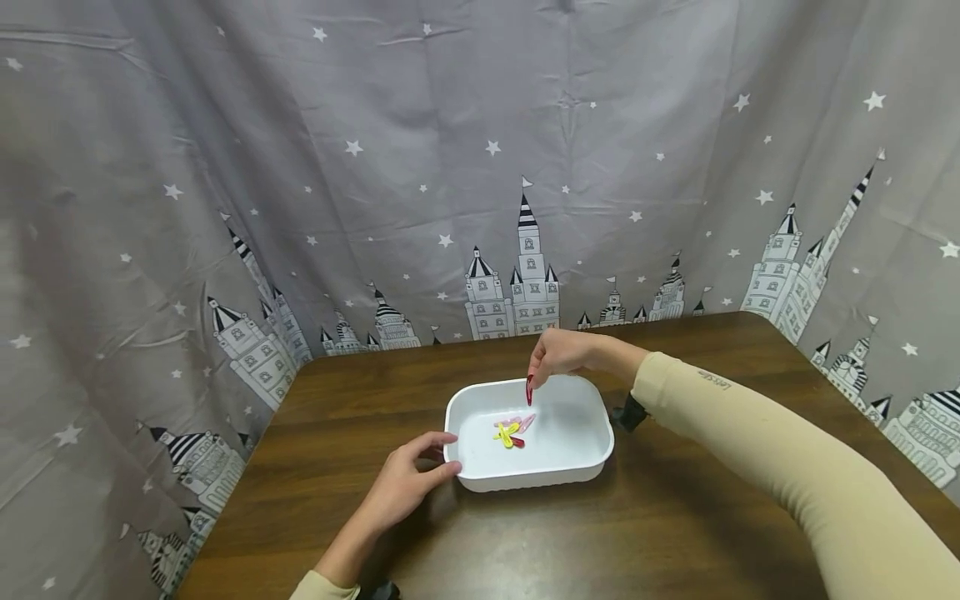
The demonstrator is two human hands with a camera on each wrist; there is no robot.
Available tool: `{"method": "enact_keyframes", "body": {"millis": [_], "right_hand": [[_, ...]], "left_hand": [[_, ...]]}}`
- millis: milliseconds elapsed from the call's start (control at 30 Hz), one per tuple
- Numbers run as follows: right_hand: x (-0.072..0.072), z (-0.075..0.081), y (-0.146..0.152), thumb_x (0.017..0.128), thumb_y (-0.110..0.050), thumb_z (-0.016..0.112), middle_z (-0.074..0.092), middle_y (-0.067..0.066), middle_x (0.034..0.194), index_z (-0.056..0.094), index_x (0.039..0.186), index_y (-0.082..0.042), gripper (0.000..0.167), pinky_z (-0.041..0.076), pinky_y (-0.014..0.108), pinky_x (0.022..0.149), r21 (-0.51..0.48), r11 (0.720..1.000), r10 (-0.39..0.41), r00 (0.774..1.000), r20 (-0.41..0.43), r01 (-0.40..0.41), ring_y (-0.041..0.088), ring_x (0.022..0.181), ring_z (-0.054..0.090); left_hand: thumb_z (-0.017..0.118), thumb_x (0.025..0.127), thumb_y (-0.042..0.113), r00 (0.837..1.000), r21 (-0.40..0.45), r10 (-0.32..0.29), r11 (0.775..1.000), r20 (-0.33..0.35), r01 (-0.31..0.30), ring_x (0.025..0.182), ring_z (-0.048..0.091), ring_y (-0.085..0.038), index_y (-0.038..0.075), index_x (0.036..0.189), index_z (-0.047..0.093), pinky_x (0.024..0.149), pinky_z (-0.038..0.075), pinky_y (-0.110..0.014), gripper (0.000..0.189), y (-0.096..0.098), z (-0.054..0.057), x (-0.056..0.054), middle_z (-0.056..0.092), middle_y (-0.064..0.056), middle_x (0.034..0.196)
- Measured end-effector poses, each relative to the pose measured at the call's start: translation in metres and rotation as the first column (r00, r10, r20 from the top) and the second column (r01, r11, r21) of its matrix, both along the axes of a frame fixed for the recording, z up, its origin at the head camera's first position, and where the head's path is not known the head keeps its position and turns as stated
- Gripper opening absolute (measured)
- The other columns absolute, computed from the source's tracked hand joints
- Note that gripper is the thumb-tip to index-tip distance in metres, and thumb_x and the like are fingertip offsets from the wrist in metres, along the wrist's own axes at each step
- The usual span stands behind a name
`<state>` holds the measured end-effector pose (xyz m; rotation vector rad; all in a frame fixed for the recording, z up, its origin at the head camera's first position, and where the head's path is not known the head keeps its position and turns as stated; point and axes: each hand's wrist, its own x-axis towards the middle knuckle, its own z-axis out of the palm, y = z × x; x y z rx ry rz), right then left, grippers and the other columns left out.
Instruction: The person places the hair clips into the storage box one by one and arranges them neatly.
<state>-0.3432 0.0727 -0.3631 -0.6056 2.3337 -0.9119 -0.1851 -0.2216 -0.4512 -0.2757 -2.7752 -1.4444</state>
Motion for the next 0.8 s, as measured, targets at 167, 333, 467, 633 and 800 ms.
{"method": "enact_keyframes", "body": {"millis": [167,333,467,633,800], "right_hand": [[0.004,-0.006,-0.006,0.086,-0.014,0.079,0.065,0.001,0.077,0.076,0.085,-0.009,0.006,0.023,0.023,0.044,0.025,1.000,0.014,1.000,0.026,-0.015,0.008,0.043,0.028],[0.006,-0.010,-0.012,0.085,-0.015,0.080,0.061,0.001,0.074,0.077,0.086,-0.010,0.005,0.022,0.023,0.044,0.077,0.995,0.061,0.998,0.032,-0.063,0.007,0.043,0.026],[0.007,-0.014,-0.019,0.085,-0.015,0.080,0.064,0.002,0.076,0.077,0.085,-0.010,0.006,0.021,0.023,0.044,0.101,0.990,0.099,0.994,0.036,-0.102,0.007,0.043,0.025],[0.010,-0.018,-0.025,0.084,-0.014,0.080,0.057,-0.004,0.067,0.075,0.082,-0.012,0.005,0.021,0.023,0.044,0.132,0.983,0.124,0.992,0.029,-0.127,0.007,0.044,0.026],[0.013,-0.023,-0.028,0.084,-0.014,0.080,0.040,-0.006,0.058,0.074,0.082,-0.012,0.007,0.021,0.023,0.045,0.180,0.972,0.145,0.989,0.039,-0.149,0.007,0.045,0.025]], "left_hand": [[0.080,0.087,0.023,1.000,0.003,-0.004,1.000,-0.008,0.005,0.096,0.068,-0.016,0.013,0.120,0.070,0.087,0.052,-0.038,0.036,0.000,-0.002,0.000,0.072,-0.007,0.107],[0.080,0.087,0.022,1.000,0.004,-0.018,1.000,-0.017,0.018,0.096,0.068,-0.017,0.011,0.121,0.069,0.087,0.053,-0.039,0.037,-0.001,-0.003,-0.001,0.072,-0.008,0.107],[0.080,0.087,0.021,1.000,0.010,-0.022,1.000,-0.020,0.023,0.097,0.067,-0.018,0.010,0.122,0.069,0.089,0.053,-0.045,0.038,-0.002,-0.003,-0.001,0.071,-0.010,0.108],[0.079,0.088,0.022,1.000,0.005,-0.021,1.000,-0.022,0.021,0.099,0.067,-0.019,0.010,0.123,0.069,0.092,0.052,-0.047,0.038,-0.002,-0.002,-0.002,0.071,-0.011,0.110],[0.080,0.088,0.022,1.000,0.002,-0.016,1.000,-0.013,0.016,0.100,0.067,-0.019,0.011,0.123,0.069,0.093,0.052,-0.046,0.038,-0.002,-0.003,-0.001,0.071,-0.010,0.111]]}}
